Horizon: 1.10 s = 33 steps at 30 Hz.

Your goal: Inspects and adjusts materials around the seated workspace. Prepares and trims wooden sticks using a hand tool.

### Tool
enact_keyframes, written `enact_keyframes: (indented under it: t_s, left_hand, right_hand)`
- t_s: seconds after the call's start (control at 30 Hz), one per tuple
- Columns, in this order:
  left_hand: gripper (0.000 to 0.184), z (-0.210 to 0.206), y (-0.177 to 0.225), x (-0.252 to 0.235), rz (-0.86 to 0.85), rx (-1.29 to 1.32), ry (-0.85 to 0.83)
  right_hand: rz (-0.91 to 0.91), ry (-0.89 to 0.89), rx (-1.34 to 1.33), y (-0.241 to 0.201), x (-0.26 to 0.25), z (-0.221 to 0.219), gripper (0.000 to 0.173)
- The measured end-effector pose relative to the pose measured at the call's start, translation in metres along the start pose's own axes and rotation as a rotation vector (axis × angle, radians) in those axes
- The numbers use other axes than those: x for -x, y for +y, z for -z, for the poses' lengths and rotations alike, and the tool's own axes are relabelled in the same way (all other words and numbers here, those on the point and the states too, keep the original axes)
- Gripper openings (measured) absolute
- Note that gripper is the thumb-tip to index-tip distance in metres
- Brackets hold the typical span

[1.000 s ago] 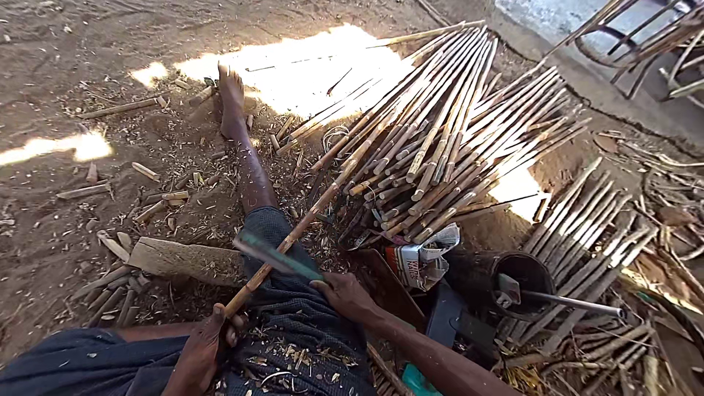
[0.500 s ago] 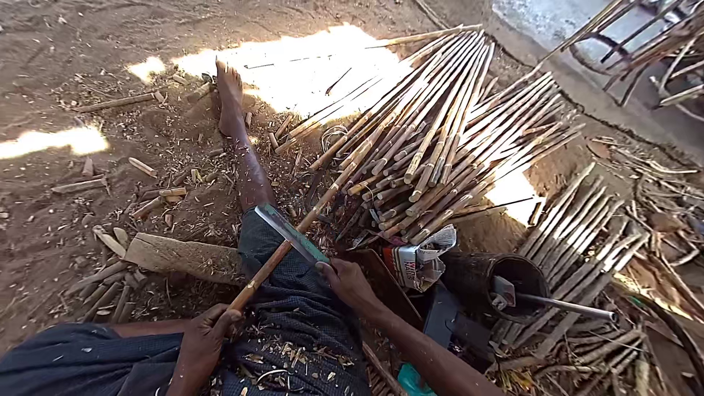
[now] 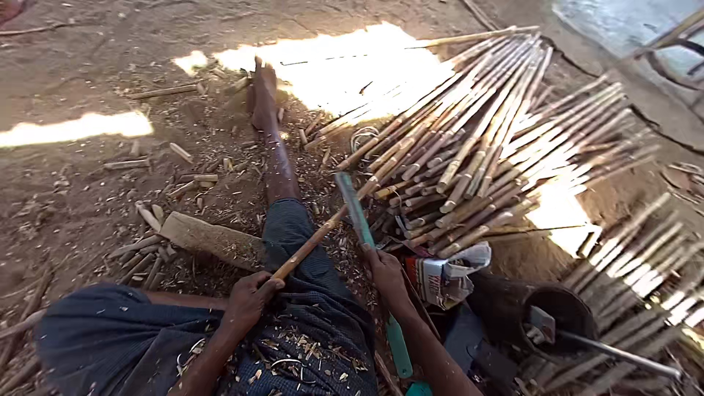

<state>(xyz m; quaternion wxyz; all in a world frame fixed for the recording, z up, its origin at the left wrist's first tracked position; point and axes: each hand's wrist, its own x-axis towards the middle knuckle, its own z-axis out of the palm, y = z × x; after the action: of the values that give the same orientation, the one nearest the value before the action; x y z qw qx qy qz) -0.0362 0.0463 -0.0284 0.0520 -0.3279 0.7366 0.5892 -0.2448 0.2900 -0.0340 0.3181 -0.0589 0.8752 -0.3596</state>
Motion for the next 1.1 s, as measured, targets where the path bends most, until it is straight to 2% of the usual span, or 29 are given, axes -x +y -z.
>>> enact_keyframes:
  t_s: [0.03, 0.1, 0.17, 0.3, 0.4, 0.43, 0.57, 0.67, 0.7, 0.8, 0.83, 0.93, 1.03, 1.07, 1.1]
  left_hand:
    - [0.029, -0.003, 0.002, -0.007, 0.006, 0.007, -0.01]
    - [0.028, -0.008, 0.01, -0.02, 0.011, 0.034, -0.032]
    - [0.025, -0.012, 0.011, -0.024, 0.004, 0.064, -0.051]
    - [0.021, -0.016, 0.007, -0.024, 0.028, 0.097, -0.037]
    - [0.023, -0.014, 0.005, -0.025, 0.017, 0.108, -0.033]
    - [0.024, -0.014, 0.005, -0.025, 0.01, 0.112, -0.035]
    - [0.025, -0.02, 0.007, -0.028, 0.018, 0.129, -0.026]
    - [0.022, -0.017, 0.01, -0.028, 0.046, 0.162, -0.013]
    - [0.023, -0.016, 0.009, -0.029, 0.039, 0.166, -0.02]
    - [0.031, -0.017, 0.007, -0.035, -0.002, 0.182, -0.042]
    - [0.034, -0.019, 0.004, -0.035, -0.011, 0.183, -0.038]
    - [0.035, -0.02, 0.005, -0.032, -0.017, 0.182, -0.001]
    - [0.037, -0.018, 0.005, -0.036, -0.06, 0.187, -0.017]
    - [0.037, -0.019, 0.003, -0.036, -0.068, 0.178, -0.019]
    - [0.037, -0.019, 0.002, -0.037, -0.07, 0.166, -0.017]
  right_hand:
    - [0.01, -0.001, 0.03, -0.002, 0.0, -0.005, 0.063]
    - [0.11, -0.148, 0.151, -0.009, 0.021, -0.014, 0.055]
    - [0.159, -0.204, 0.212, -0.004, 0.029, -0.017, 0.053]
    - [0.046, -0.089, 0.095, 0.007, 0.014, -0.017, 0.058]
    - [0.165, -0.233, 0.223, -0.002, 0.034, -0.024, 0.055]
    - [0.152, -0.24, 0.227, -0.002, 0.033, -0.021, 0.056]
    - [0.025, -0.129, 0.024, 0.008, 0.014, -0.016, 0.058]
    - [0.146, -0.315, 0.227, -0.003, 0.034, -0.02, 0.056]
    - [0.116, -0.3, 0.194, -0.002, 0.032, -0.017, 0.055]
    - [-0.011, -0.058, -0.011, 0.014, 0.008, -0.01, 0.059]
    - [0.02, -0.044, 0.023, 0.013, 0.011, -0.013, 0.06]
    - [0.192, -0.204, 0.311, -0.004, 0.04, -0.023, 0.058]
    - [0.026, -0.066, 0.155, -0.002, 0.018, -0.012, 0.057]
    - [0.015, -0.026, 0.13, -0.002, 0.014, -0.012, 0.058]
    - [0.05, -0.06, 0.168, -0.007, 0.019, -0.012, 0.058]
